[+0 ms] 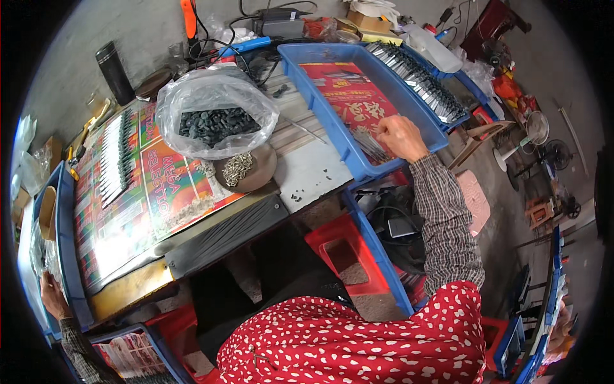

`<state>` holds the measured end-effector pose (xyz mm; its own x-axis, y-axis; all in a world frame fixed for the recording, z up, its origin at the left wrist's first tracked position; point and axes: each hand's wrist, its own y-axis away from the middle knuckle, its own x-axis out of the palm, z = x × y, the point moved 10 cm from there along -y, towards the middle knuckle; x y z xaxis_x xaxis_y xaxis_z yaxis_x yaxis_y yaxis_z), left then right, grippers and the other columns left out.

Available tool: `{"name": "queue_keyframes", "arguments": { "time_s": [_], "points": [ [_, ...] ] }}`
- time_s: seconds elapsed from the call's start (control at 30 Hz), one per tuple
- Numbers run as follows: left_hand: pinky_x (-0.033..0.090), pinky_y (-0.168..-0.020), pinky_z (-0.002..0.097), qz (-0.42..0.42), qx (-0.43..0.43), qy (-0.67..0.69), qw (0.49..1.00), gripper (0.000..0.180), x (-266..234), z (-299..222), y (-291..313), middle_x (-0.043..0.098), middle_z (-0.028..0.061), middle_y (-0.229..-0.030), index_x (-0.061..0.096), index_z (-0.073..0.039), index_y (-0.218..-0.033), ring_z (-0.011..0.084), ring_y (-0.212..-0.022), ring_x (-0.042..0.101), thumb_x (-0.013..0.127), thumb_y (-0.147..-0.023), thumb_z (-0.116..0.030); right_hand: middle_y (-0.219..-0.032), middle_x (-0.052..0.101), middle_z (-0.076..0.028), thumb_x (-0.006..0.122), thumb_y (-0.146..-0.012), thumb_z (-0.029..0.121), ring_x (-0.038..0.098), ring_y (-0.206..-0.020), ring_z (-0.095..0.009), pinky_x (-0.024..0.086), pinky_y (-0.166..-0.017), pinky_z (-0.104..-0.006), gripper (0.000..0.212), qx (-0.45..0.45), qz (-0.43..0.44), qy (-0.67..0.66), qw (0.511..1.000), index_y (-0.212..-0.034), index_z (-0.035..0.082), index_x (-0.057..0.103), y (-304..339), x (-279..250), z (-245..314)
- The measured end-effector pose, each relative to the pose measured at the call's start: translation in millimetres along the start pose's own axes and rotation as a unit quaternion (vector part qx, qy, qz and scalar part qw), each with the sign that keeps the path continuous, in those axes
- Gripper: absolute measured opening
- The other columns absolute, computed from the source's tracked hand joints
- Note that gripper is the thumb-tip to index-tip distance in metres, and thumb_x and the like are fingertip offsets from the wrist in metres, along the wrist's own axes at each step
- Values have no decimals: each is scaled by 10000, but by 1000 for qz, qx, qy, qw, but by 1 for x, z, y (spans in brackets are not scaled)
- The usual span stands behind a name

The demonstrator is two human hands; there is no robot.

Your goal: The person assembles tweezers by joining tweezer handles and attaching small plastic components by hand.

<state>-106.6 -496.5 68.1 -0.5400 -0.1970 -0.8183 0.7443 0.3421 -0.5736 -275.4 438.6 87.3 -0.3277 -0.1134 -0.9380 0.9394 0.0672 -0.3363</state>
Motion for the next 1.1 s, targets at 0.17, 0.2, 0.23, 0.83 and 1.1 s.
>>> {"name": "queue_keyframes", "arguments": {
  "time_s": [0.17,0.2,0.23,0.83,1.1],
  "points": [
    [502,-814,358,-98,81,47,991,226,-50,-97,19,669,186,-1067,626,14,-1152,313,-969,657,548,-959,-76,-773,682,-176,678,-699,144,676,-795,-332,512,-725,-460,138,48,183,28,982,-775,29,694,-11,35,-9],
    [507,-810,351,-84,101,91,987,223,-49,-121,22,674,182,-1054,628,12,-1150,308,-955,661,555,-953,-63,-773,682,-176,678,-699,144,676,-795,-332,512,-725,-460,138,52,183,31,981,-775,29,694,-13,36,-18],
    [512,-807,343,-71,122,129,982,222,-54,-147,26,679,178,-1041,631,11,-1148,303,-941,664,562,-947,-50,-747,678,-183,672,-705,125,683,-737,-321,523,-689,-447,132,58,204,35,977,-766,8,681,-16,51,-32],
    [473,-553,241,64,147,377,912,188,-85,-374,107,626,82,-816,642,-2,-990,126,-704,600,649,-818,74,-621,630,-205,664,-706,55,646,-479,-265,528,-491,-382,170,118,187,-70,973,-744,-100,604,-17,45,-35],
    [463,-554,219,171,100,504,841,164,-87,-396,127,619,51,-810,611,16,-933,77,-660,573,631,-799,108,-661,601,-172,616,-750,86,624,-596,-244,491,-619,-366,173,26,-70,-166,983,-873,-36,626,2,-31,24]
  ]
}}
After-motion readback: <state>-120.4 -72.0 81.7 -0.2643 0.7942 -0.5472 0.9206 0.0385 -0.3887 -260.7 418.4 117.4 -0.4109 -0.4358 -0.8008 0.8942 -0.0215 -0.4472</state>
